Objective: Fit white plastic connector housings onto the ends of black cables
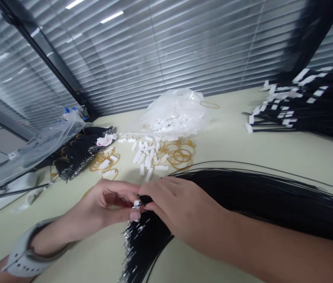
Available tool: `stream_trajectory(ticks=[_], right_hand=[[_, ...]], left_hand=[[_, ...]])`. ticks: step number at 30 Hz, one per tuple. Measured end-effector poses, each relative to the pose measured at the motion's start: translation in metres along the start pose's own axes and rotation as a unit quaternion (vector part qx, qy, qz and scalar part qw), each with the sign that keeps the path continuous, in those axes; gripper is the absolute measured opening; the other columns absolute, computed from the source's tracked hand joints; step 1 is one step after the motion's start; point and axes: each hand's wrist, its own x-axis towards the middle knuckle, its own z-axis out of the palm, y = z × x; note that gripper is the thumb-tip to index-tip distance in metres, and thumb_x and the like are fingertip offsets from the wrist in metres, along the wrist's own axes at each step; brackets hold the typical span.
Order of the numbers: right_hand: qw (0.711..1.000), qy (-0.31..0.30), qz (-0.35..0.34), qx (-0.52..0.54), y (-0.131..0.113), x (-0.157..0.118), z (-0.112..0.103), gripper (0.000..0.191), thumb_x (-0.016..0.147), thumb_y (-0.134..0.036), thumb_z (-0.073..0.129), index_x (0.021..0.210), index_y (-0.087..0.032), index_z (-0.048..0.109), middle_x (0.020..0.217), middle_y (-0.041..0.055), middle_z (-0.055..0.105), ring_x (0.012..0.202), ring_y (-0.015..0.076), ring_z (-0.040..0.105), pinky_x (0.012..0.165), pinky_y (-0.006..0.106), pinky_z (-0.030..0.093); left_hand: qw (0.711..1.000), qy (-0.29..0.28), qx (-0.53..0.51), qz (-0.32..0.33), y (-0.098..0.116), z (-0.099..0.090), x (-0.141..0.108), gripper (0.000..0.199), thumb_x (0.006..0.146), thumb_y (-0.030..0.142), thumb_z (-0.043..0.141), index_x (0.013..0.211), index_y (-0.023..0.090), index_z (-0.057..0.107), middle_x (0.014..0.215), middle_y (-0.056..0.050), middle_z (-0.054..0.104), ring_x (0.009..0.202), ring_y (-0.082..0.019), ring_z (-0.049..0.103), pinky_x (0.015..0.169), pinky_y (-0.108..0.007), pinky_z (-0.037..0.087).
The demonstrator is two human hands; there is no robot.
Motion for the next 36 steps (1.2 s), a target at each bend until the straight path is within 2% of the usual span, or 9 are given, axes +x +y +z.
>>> stream_trajectory(ticks=[4, 8, 15, 18, 21, 29, 33, 36], right_hand=[[0.996, 0.01, -0.08, -0.036, -0.0013, -0.0025, 0.0004, 0.013, 0.084, -0.011, 0.043, 0.095, -0.017, 0.047, 0.076, -0.0006, 0.054, 0.07, 0.0069, 0.048, 0.065, 0.019, 0.04], [0.993, 0.012, -0.111, -0.027, -0.0024, -0.0038, -0.0016, 0.013, 0.084, -0.009, 0.041, 0.092, -0.015, 0.049, 0.073, 0.0006, 0.052, 0.068, 0.0072, 0.046, 0.062, 0.019, 0.039], [0.996, 0.012, -0.084, -0.04, -0.0032, -0.0008, 0.0002, 0.009, 0.084, -0.011, 0.043, 0.084, -0.015, 0.052, 0.072, -0.0004, 0.054, 0.068, 0.0066, 0.048, 0.064, 0.019, 0.041], [0.997, -0.001, -0.064, -0.033, -0.0029, -0.0006, 0.0002, 0.01, 0.085, -0.014, 0.043, 0.083, -0.013, 0.053, 0.073, 0.0007, 0.054, 0.069, 0.007, 0.048, 0.064, 0.019, 0.041], [0.996, -0.006, -0.074, -0.043, -0.003, -0.0006, -0.001, 0.011, 0.085, -0.015, 0.045, 0.082, -0.013, 0.055, 0.073, 0.0024, 0.054, 0.07, 0.0078, 0.047, 0.064, 0.019, 0.041], [0.995, 0.017, -0.079, -0.059, -0.0041, 0.0018, -0.002, 0.016, 0.085, -0.01, 0.042, 0.077, -0.011, 0.055, 0.068, 0.0026, 0.051, 0.067, 0.0074, 0.045, 0.062, 0.02, 0.039], [0.992, 0.056, -0.072, -0.084, -0.0065, 0.0006, -0.005, 0.01, 0.083, -0.009, 0.045, 0.079, -0.012, 0.053, 0.079, 0.0047, 0.051, 0.075, 0.0083, 0.046, 0.067, 0.022, 0.041], [0.982, 0.078, -0.099, -0.139, -0.0081, -0.0013, -0.0069, 0.01, 0.082, -0.007, 0.045, 0.085, -0.013, 0.053, 0.081, 0.0051, 0.052, 0.077, 0.0094, 0.047, 0.068, 0.023, 0.041]], left_hand=[[1.0, 0.0, 0.01, 0.0, 0.0025, 0.0013, -0.0021, 0.039, 0.064, 0.021, 0.068, 0.102, 0.017, 0.061, 0.072, 0.001, 0.06, 0.063, -0.003, 0.054, 0.06, -0.011, 0.046], [1.0, -0.006, 0.024, 0.003, 0.0012, 0.0035, -0.0033, 0.04, 0.064, 0.023, 0.068, 0.103, 0.016, 0.061, 0.074, -0.001, 0.062, 0.063, -0.004, 0.055, 0.06, -0.012, 0.046], [1.0, -0.003, -0.016, 0.011, -0.0037, 0.0014, -0.0002, 0.041, 0.062, 0.022, 0.07, 0.101, 0.015, 0.059, 0.076, -0.002, 0.063, 0.067, -0.006, 0.059, 0.065, -0.016, 0.05], [0.999, -0.006, -0.045, 0.017, -0.0048, -0.0006, 0.0023, 0.038, 0.06, 0.02, 0.071, 0.096, 0.015, 0.06, 0.075, 0.0, 0.063, 0.067, -0.005, 0.059, 0.065, -0.015, 0.05], [0.998, -0.011, -0.06, 0.023, -0.0054, -0.002, 0.0039, 0.033, 0.061, 0.017, 0.071, 0.092, 0.015, 0.06, 0.075, 0.0, 0.063, 0.067, -0.005, 0.06, 0.065, -0.014, 0.05], [0.997, -0.013, -0.062, 0.033, -0.0018, -0.0019, 0.0028, 0.022, 0.063, 0.014, 0.069, 0.082, 0.012, 0.06, 0.072, 0.002, 0.064, 0.064, -0.001, 0.059, 0.061, -0.008, 0.047], [0.996, -0.004, -0.075, 0.039, -0.0016, -0.0018, 0.0039, 0.02, 0.063, 0.013, 0.069, 0.081, 0.012, 0.06, 0.07, 0.002, 0.063, 0.063, -0.001, 0.059, 0.061, -0.009, 0.048], [0.995, 0.011, -0.087, 0.045, -0.0034, -0.0029, 0.0057, 0.021, 0.062, 0.013, 0.069, 0.081, 0.012, 0.06, 0.071, 0.002, 0.064, 0.064, -0.002, 0.06, 0.062, -0.009, 0.048]])
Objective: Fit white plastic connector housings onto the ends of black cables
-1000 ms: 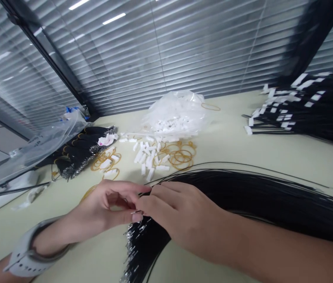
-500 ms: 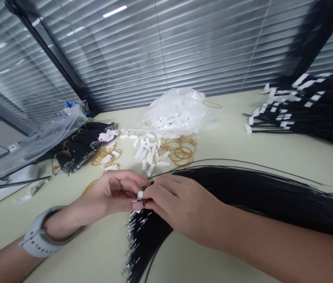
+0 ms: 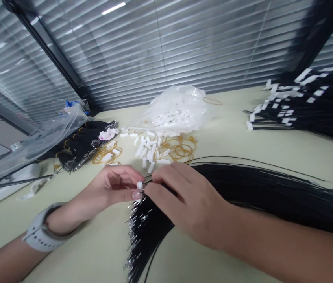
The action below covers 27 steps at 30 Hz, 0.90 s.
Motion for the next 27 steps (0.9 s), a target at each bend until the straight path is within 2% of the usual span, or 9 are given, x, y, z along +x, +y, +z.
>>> stream_trajectory(ticks=[3, 6, 10, 18, 27], right_hand=[[0.998, 0.008, -0.033, -0.056, -0.0002, -0.0021, 0.0016, 0.008, 0.081, -0.008, 0.048, 0.085, -0.012, 0.053, 0.075, 0.0042, 0.053, 0.076, 0.0107, 0.049, 0.067, 0.025, 0.041], [0.996, 0.017, -0.017, -0.082, 0.0, -0.0033, 0.0049, 0.007, 0.079, -0.007, 0.049, 0.08, -0.011, 0.055, 0.069, 0.0028, 0.053, 0.071, 0.0094, 0.05, 0.065, 0.023, 0.041], [0.997, 0.0, -0.002, -0.074, -0.0001, -0.002, 0.0057, 0.012, 0.08, -0.008, 0.046, 0.072, -0.012, 0.055, 0.063, 0.0014, 0.049, 0.061, 0.007, 0.046, 0.058, 0.02, 0.038], [0.993, -0.021, -0.05, -0.107, 0.0012, -0.0054, 0.0051, 0.008, 0.077, -0.009, 0.052, 0.077, -0.011, 0.058, 0.063, 0.0017, 0.049, 0.065, 0.0089, 0.049, 0.06, 0.023, 0.04], [0.993, -0.02, -0.063, -0.096, 0.0017, -0.0069, 0.0052, 0.009, 0.078, -0.008, 0.049, 0.076, -0.011, 0.057, 0.062, 0.001, 0.045, 0.061, 0.0086, 0.045, 0.056, 0.023, 0.038]], left_hand=[[1.0, 0.006, -0.004, 0.01, -0.0015, -0.0014, 0.0015, 0.022, 0.062, 0.013, 0.07, 0.082, 0.013, 0.06, 0.072, 0.002, 0.064, 0.064, -0.002, 0.06, 0.062, -0.009, 0.049], [1.0, 0.003, 0.0, 0.014, -0.002, -0.0016, 0.0021, 0.022, 0.062, 0.014, 0.07, 0.082, 0.013, 0.061, 0.074, 0.002, 0.064, 0.065, -0.002, 0.06, 0.063, -0.009, 0.049], [1.0, 0.003, 0.004, 0.012, -0.0014, 0.0002, 0.0017, 0.022, 0.062, 0.014, 0.07, 0.081, 0.012, 0.06, 0.073, 0.002, 0.064, 0.064, -0.001, 0.06, 0.062, -0.009, 0.048], [1.0, 0.003, 0.014, -0.002, -0.0005, 0.0029, 0.0004, 0.022, 0.062, 0.014, 0.07, 0.08, 0.012, 0.059, 0.071, 0.003, 0.064, 0.064, -0.001, 0.06, 0.061, -0.009, 0.048], [1.0, -0.011, -0.001, -0.005, -0.0018, 0.003, -0.0001, 0.02, 0.063, 0.012, 0.069, 0.08, 0.012, 0.059, 0.07, 0.003, 0.064, 0.062, -0.001, 0.059, 0.059, -0.009, 0.048]])
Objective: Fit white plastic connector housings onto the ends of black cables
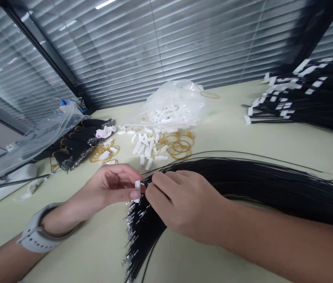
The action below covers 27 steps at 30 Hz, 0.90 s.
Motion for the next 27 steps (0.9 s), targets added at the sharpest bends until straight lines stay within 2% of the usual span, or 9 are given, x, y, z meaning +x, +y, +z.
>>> stream_trajectory(ticks=[5, 21, 27], right_hand=[[1.0, 0.018, -0.018, 0.009, -0.0012, 0.0021, -0.002, 0.01, 0.08, -0.009, 0.048, 0.073, -0.011, 0.055, 0.061, 0.0013, 0.046, 0.061, 0.0078, 0.045, 0.058, 0.022, 0.038], [0.999, 0.015, -0.032, 0.008, -0.0006, 0.0073, -0.0061, 0.018, 0.082, -0.009, 0.043, 0.074, -0.009, 0.059, 0.064, 0.0049, 0.054, 0.061, 0.0108, 0.05, 0.056, 0.025, 0.042], [0.999, 0.03, -0.042, 0.004, -0.0026, 0.0076, -0.0065, 0.013, 0.08, -0.009, 0.045, 0.074, -0.008, 0.057, 0.064, 0.0057, 0.055, 0.057, 0.0112, 0.047, 0.052, 0.026, 0.039]], left_hand=[[1.0, -0.002, -0.003, -0.006, 0.0001, -0.0002, -0.0003, 0.019, 0.063, 0.012, 0.069, 0.079, 0.011, 0.059, 0.068, 0.003, 0.063, 0.06, -0.001, 0.059, 0.058, -0.008, 0.048], [0.999, -0.02, -0.039, -0.03, 0.0015, 0.0007, -0.0019, 0.015, 0.062, 0.008, 0.069, 0.075, 0.011, 0.063, 0.065, 0.002, 0.067, 0.06, -0.001, 0.06, 0.058, -0.008, 0.048], [0.996, -0.019, -0.066, -0.053, 0.0008, 0.0026, -0.0019, 0.014, 0.061, 0.008, 0.07, 0.073, 0.013, 0.067, 0.065, 0.003, 0.068, 0.059, -0.001, 0.061, 0.057, -0.007, 0.048]])
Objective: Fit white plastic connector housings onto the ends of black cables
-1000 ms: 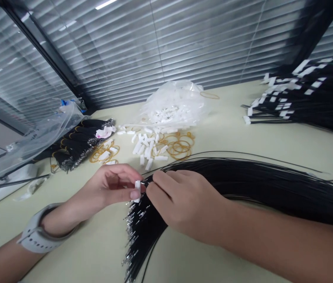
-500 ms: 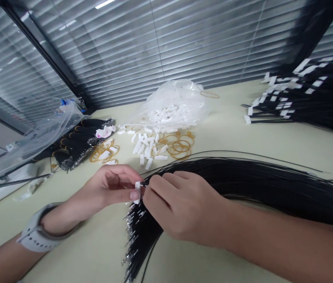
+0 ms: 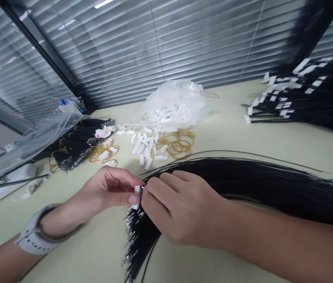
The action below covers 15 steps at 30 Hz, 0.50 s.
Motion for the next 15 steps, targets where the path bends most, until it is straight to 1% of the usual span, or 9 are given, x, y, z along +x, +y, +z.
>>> stream_trajectory(ticks=[3, 7, 9, 12, 15], right_hand=[[1.0, 0.004, -0.011, 0.0, -0.0009, 0.0, -0.0003, 0.013, 0.08, -0.009, 0.045, 0.073, -0.009, 0.056, 0.064, 0.0057, 0.055, 0.057, 0.0115, 0.047, 0.053, 0.026, 0.038], [1.0, 0.007, -0.02, 0.003, -0.0021, 0.0006, -0.0008, 0.014, 0.078, -0.008, 0.044, 0.07, -0.009, 0.056, 0.059, 0.0048, 0.052, 0.053, 0.0114, 0.043, 0.05, 0.026, 0.035], [1.0, -0.003, -0.022, 0.002, -0.0029, 0.0011, -0.0014, 0.016, 0.078, -0.008, 0.043, 0.069, -0.01, 0.055, 0.058, 0.0041, 0.05, 0.052, 0.011, 0.042, 0.049, 0.026, 0.034], [1.0, -0.012, -0.023, 0.003, -0.004, 0.0018, -0.0021, 0.015, 0.078, -0.009, 0.042, 0.069, -0.011, 0.054, 0.058, 0.0032, 0.049, 0.052, 0.0103, 0.041, 0.049, 0.026, 0.034], [1.0, -0.005, -0.026, 0.004, -0.0044, 0.0022, -0.0021, 0.015, 0.079, -0.009, 0.041, 0.071, -0.01, 0.054, 0.059, 0.0026, 0.048, 0.053, 0.0094, 0.041, 0.049, 0.025, 0.035]], left_hand=[[1.0, 0.009, -0.006, -0.016, -0.0014, 0.0019, -0.0009, 0.014, 0.058, 0.01, 0.072, 0.072, 0.013, 0.068, 0.064, 0.002, 0.069, 0.057, -0.002, 0.06, 0.056, -0.008, 0.048], [0.999, 0.025, -0.006, -0.025, -0.0021, 0.0041, -0.0025, 0.014, 0.057, 0.01, 0.072, 0.07, 0.013, 0.069, 0.062, 0.001, 0.068, 0.056, -0.003, 0.06, 0.057, -0.01, 0.049], [0.999, 0.028, -0.006, -0.026, -0.0022, 0.0047, -0.0031, 0.014, 0.057, 0.01, 0.073, 0.07, 0.012, 0.069, 0.062, 0.0, 0.068, 0.056, -0.003, 0.06, 0.057, -0.01, 0.049], [0.999, 0.025, -0.014, -0.03, -0.0026, 0.0056, -0.0039, 0.014, 0.056, 0.01, 0.073, 0.069, 0.013, 0.069, 0.062, 0.001, 0.068, 0.056, -0.003, 0.061, 0.056, -0.01, 0.05], [0.999, 0.01, -0.023, -0.027, -0.0028, 0.006, -0.0044, 0.013, 0.057, 0.008, 0.072, 0.069, 0.014, 0.069, 0.062, 0.002, 0.069, 0.057, -0.002, 0.061, 0.056, -0.007, 0.049]])
